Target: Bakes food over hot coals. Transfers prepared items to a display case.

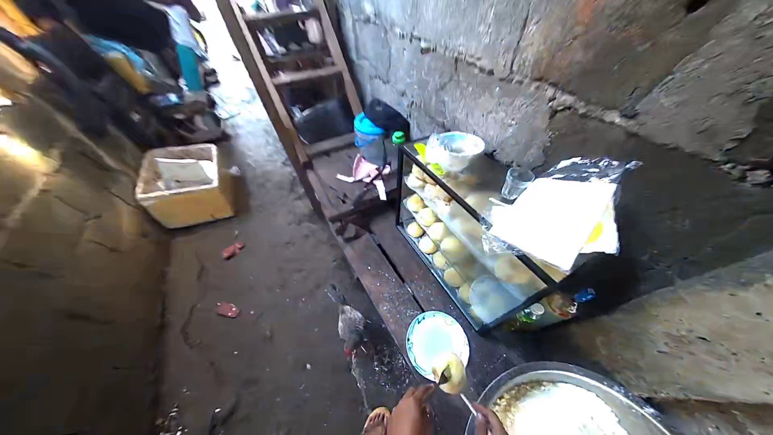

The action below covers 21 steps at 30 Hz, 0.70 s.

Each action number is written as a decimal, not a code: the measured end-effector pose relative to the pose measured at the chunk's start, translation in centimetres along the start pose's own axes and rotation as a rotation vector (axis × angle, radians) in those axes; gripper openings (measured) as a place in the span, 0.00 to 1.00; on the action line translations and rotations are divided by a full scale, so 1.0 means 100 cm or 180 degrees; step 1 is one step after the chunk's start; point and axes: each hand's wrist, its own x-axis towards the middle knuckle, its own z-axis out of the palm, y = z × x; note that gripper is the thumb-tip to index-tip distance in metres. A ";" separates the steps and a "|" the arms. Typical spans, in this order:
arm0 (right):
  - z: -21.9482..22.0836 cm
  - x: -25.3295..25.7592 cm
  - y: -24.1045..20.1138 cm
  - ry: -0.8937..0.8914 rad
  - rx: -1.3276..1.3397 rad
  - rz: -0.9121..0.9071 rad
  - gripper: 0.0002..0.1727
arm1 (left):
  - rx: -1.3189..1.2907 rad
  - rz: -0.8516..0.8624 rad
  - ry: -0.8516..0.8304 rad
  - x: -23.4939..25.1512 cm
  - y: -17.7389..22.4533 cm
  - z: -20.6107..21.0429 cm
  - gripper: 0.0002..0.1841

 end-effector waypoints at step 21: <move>0.174 0.131 0.004 0.1156 0.0299 0.0584 0.16 | 0.0070 -0.0166 -0.0575 0.208 -0.058 -0.048 0.26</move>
